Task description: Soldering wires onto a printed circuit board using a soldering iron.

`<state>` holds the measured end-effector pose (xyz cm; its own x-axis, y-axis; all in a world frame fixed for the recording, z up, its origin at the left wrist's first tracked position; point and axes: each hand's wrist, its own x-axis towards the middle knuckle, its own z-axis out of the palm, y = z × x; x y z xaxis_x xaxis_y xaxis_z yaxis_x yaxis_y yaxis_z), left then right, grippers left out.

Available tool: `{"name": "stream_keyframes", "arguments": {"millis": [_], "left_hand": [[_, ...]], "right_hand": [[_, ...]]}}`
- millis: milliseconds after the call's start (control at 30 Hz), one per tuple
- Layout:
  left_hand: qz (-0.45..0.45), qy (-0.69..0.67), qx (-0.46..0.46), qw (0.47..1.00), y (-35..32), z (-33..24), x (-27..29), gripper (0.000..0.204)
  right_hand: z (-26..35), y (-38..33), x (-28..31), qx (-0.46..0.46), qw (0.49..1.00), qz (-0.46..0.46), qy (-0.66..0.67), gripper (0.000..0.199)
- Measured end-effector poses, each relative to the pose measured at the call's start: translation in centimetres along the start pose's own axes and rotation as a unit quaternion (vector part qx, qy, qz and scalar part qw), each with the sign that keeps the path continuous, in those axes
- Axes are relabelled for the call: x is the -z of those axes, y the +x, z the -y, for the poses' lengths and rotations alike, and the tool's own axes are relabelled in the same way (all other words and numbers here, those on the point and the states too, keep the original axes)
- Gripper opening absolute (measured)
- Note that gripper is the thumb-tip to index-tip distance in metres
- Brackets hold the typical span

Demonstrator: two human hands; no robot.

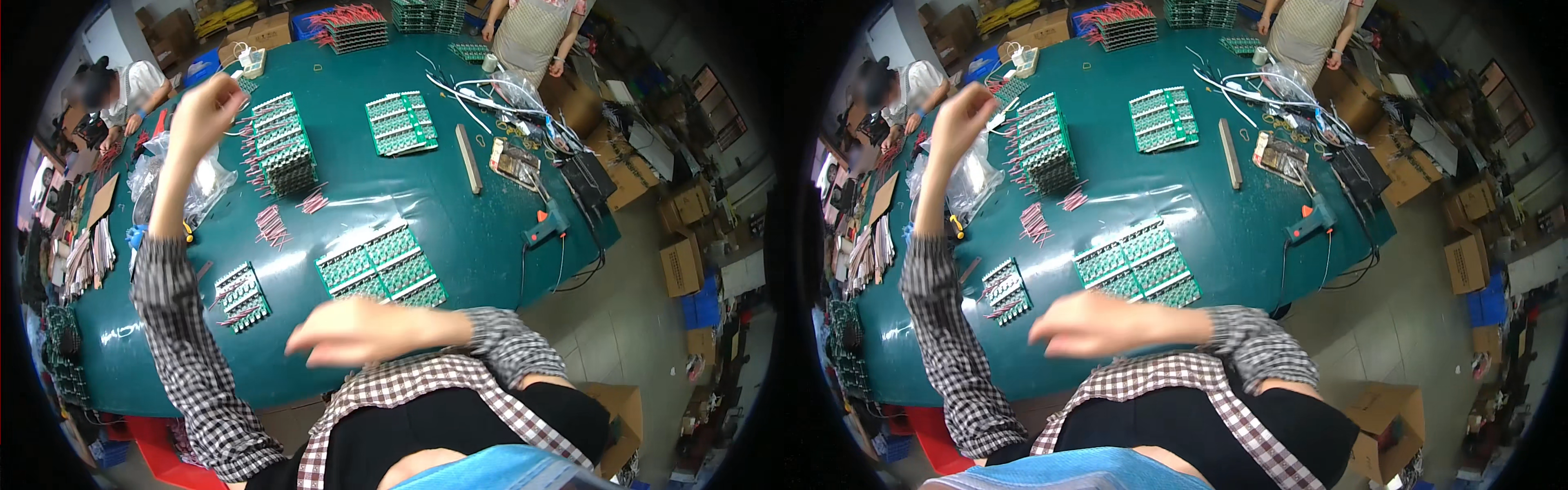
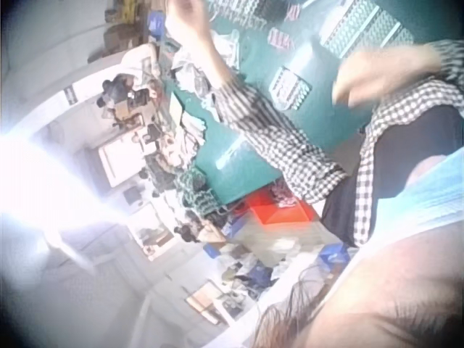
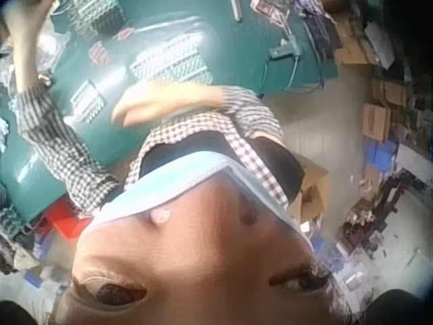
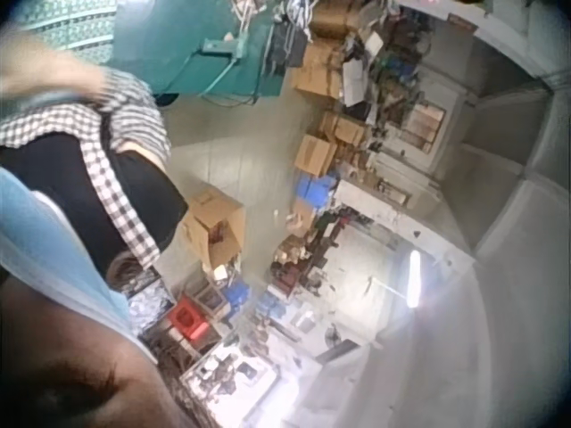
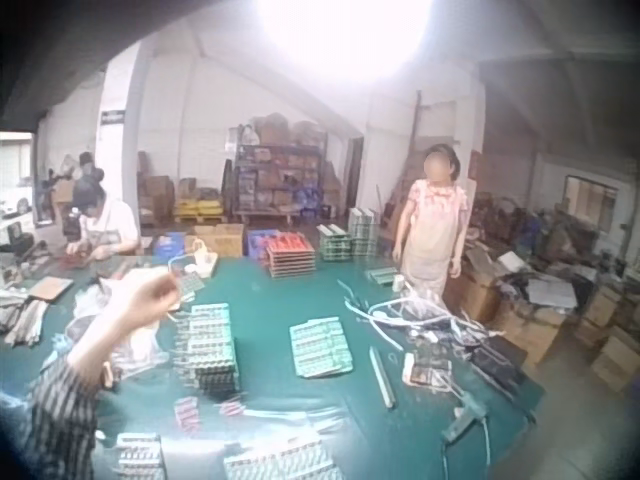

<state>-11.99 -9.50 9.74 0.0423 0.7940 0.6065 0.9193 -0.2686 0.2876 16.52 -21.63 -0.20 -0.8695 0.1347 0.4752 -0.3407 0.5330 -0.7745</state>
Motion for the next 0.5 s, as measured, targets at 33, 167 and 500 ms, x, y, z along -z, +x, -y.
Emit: {"name": "stream_keyframes", "arguments": {"millis": [33,167,500], "left_hand": [[0.014,-0.036,-0.026,0.999,-2.8,-2.2,-0.2,0.012],[0.064,-0.046,-0.085,0.993,-12.8,-10.9,0.6,0.018],[0.115,-0.326,0.171,0.923,-25.0,-15.5,-5.0,0.011]], "right_hand": [[0.1,-2.0,2.3,-0.119,0.991,-0.061,-0.028,0.025],[-2.0,-13.4,8.9,-0.313,0.804,-0.487,-0.133,0.018],[-5.3,-28.3,12.9,-0.614,0.371,-0.572,-0.397,0.062]]}}
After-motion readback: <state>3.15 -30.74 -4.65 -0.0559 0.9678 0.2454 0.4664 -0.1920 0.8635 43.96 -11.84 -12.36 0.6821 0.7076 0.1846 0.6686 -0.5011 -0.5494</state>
